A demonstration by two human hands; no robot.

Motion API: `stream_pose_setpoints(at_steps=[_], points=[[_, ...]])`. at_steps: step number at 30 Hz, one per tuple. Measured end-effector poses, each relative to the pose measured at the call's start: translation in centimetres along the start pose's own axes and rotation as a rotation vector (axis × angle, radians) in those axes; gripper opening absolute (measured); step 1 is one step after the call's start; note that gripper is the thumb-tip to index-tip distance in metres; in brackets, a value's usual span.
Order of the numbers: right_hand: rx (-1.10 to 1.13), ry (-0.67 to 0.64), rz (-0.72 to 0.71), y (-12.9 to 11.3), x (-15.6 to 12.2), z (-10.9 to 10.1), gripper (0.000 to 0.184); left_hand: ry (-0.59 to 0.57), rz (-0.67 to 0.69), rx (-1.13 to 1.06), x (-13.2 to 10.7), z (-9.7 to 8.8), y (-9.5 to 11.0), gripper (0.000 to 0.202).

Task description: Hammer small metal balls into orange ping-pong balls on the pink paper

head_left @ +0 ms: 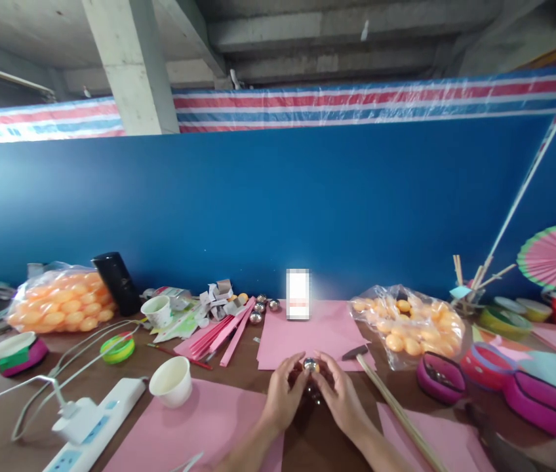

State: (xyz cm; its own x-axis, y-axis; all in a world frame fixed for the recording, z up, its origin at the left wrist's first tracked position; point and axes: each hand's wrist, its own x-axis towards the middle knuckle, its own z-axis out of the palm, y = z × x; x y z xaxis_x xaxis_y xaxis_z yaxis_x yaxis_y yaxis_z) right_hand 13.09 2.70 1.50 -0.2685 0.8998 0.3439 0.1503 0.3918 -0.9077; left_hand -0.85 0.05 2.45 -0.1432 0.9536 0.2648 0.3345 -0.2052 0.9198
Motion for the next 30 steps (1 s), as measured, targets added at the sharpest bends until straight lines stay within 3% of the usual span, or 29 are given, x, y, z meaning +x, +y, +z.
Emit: stream_pose_setpoints(at_steps=[5, 16, 24, 30], points=[[-0.028, -0.052, -0.040, -0.08, -0.10, -0.08, 0.029, 0.003, 0.061, -0.013, -0.03, 0.25, -0.03, 0.028], [0.025, -0.031, -0.072, -0.02, 0.00, -0.10, 0.026, 0.004, 0.074, -0.033, -0.20, 0.30, 0.04, 0.029], [0.046, -0.072, -0.046, 0.14, 0.12, -0.45, 0.032, -0.011, 0.038, -0.018, -0.21, 0.23, -0.22, 0.038], [0.053, -0.065, -0.064, 0.17, 0.04, -0.40, 0.035, -0.058, 0.080, -0.046, -0.17, 0.16, -0.29, 0.033]])
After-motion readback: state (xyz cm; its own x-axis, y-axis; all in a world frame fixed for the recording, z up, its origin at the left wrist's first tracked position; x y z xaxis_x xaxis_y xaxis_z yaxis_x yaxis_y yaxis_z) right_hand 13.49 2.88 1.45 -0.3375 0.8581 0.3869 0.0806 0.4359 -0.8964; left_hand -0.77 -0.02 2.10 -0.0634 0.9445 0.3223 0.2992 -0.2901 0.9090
